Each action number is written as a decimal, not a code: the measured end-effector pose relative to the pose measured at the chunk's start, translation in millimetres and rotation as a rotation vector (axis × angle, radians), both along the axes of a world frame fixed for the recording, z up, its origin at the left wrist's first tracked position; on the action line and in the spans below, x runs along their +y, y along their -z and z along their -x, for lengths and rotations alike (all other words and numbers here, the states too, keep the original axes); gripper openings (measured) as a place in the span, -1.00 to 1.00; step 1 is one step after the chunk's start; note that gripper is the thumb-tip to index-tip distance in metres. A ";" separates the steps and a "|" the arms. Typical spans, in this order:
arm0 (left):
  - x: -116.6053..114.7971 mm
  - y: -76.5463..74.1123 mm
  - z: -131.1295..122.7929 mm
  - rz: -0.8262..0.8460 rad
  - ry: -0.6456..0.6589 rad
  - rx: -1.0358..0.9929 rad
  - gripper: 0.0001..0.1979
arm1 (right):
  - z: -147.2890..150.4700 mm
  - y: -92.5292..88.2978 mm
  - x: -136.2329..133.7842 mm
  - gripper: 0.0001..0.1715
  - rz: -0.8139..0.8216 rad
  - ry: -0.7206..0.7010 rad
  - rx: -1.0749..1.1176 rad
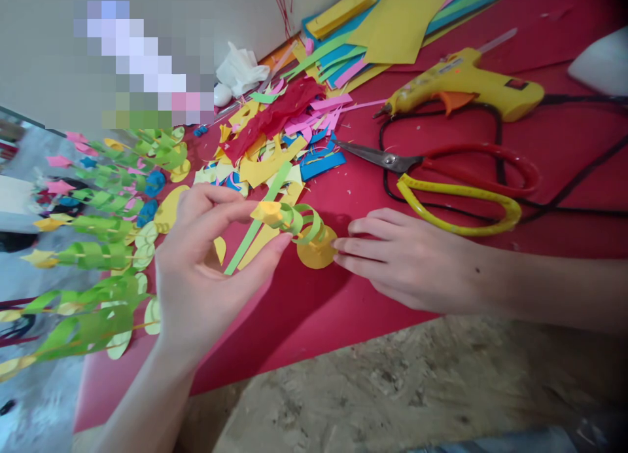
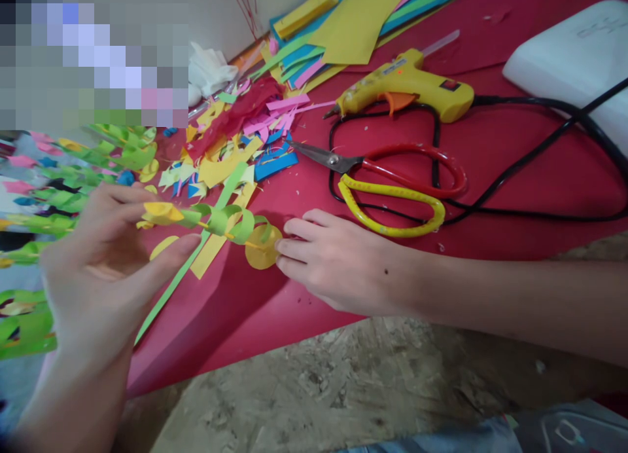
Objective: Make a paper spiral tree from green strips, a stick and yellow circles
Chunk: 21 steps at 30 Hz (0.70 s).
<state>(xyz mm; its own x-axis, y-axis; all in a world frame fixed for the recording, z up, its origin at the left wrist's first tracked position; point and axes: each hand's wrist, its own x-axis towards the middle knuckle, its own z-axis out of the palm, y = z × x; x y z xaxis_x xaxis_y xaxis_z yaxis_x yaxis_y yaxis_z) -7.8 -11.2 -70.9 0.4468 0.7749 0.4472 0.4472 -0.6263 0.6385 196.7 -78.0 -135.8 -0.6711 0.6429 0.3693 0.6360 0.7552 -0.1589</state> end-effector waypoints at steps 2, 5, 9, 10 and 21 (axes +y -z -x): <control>0.4 0.8 0.7 -0.016 0.010 0.000 -0.67 | -0.3 -0.2 -0.2 -0.69 0.000 -0.002 -0.002; 1.0 1.6 1.6 -0.067 0.026 -0.013 -0.68 | -1.0 -0.7 -0.8 -0.68 -0.001 -0.001 -0.009; 1.6 1.8 0.8 -0.104 0.027 -0.034 -0.71 | -1.0 -0.7 -0.6 -0.69 -0.003 0.003 -0.013; 1.7 2.0 0.4 -0.108 0.025 -0.035 -0.72 | -0.9 -0.6 -0.4 -0.69 -0.004 0.003 -0.013; 2.4 3.4 3.0 -0.127 0.065 -0.041 -0.65 | -0.1 -0.8 1.0 -0.69 0.001 -0.002 -0.018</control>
<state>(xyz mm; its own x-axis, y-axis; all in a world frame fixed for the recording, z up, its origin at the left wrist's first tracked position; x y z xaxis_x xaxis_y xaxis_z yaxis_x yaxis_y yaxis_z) -10.8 -8.8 -74.3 0.4734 0.6809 0.5588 0.3780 -0.7301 0.5693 196.8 -77.0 -135.0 -0.6788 0.6419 0.3566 0.6372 0.7563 -0.1484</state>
